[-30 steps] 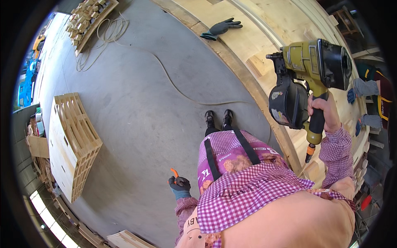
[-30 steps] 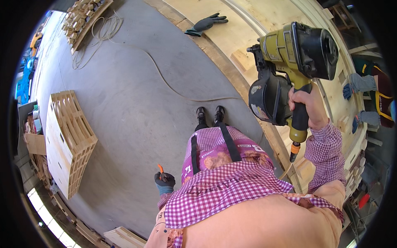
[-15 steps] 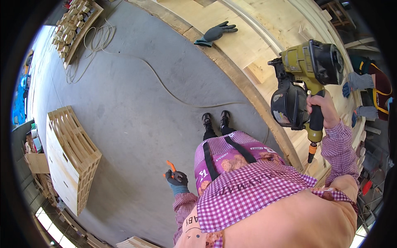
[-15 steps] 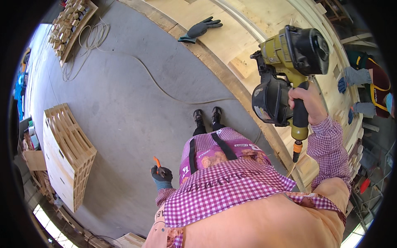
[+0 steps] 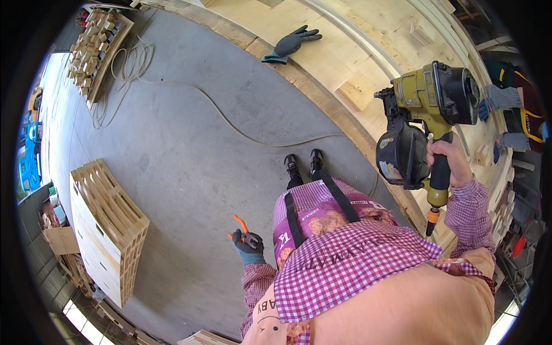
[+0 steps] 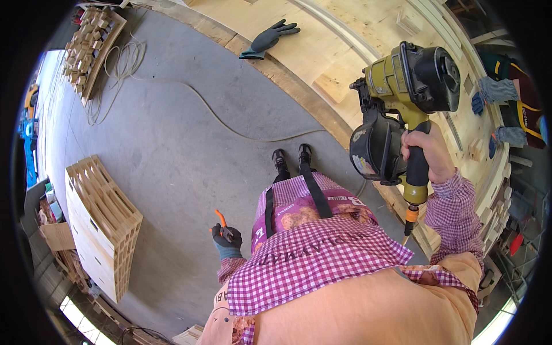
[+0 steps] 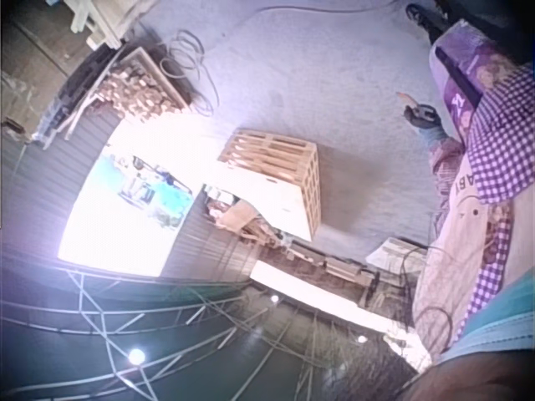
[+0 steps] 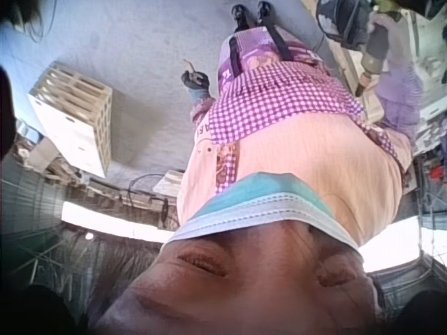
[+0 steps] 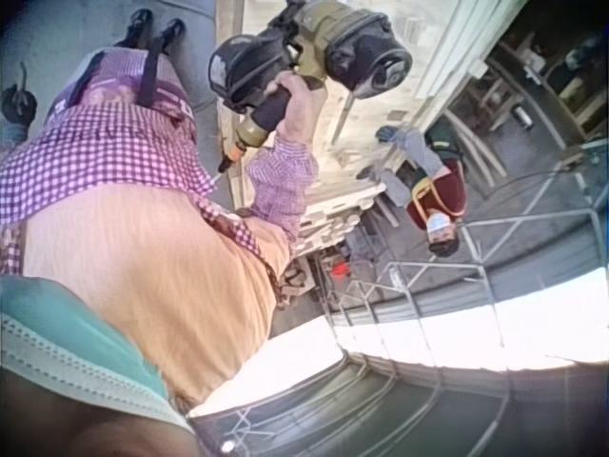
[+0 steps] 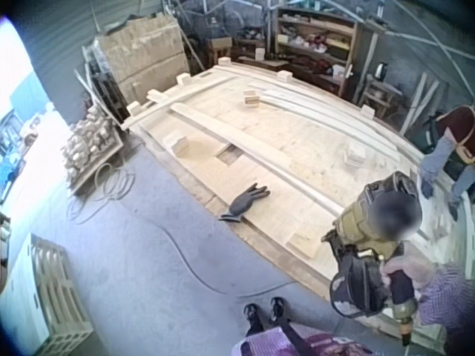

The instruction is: The person assembles a wooden structure by placing small wooden blocks into slots on a large wooden frame. They use a hammer to secure the blocks and a nail gun to fasten them. The person also uses pliers to adjust components and wears gloves throughout the task.

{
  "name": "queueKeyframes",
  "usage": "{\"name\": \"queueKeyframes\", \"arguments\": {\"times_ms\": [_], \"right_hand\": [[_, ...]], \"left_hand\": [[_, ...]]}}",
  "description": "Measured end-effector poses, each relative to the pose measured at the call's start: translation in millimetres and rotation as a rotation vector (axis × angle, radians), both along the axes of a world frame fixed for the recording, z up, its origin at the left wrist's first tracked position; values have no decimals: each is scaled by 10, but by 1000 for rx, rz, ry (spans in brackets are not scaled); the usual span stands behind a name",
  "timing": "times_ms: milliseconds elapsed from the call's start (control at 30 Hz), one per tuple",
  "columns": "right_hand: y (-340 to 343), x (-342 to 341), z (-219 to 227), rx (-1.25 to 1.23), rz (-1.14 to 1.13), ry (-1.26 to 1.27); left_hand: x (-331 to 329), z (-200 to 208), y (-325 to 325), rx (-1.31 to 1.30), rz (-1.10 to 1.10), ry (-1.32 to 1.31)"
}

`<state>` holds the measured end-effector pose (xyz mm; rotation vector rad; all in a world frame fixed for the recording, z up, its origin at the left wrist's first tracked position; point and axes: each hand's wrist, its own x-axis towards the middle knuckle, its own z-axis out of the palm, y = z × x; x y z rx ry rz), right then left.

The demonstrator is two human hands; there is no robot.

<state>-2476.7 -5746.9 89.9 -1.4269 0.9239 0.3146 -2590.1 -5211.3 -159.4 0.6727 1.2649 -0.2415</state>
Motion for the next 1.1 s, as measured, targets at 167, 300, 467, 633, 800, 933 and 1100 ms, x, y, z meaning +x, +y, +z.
{"name": "queueKeyframes", "arguments": {"times_ms": [167, 300, 467, 633, 800, 933, 1100], "right_hand": [[114, 80, 199, -23, 42, -91], [-66, 100, -217, -47, 165, 50], [75, 219, -101, -82, 91, 34], [103, -412, 110, -144, 0, -72], [361, -1090, -49, -166, -151, -11], [589, -1936, -246, -112, -366, 60], [1112, -2909, -287, -104, -563, 189]], "left_hand": [[-64, -87, 64, 17, -33, -40], [22, 75, -89, -17, -19, -10], [-19, -245, -18, -61, 44, -29], [404, -79, -14, 93, -27, -102], [832, 85, -102, 90, -226, -177], [971, 125, -416, 55, -394, -169], [1213, 328, -705, -27, -710, -243]]}}
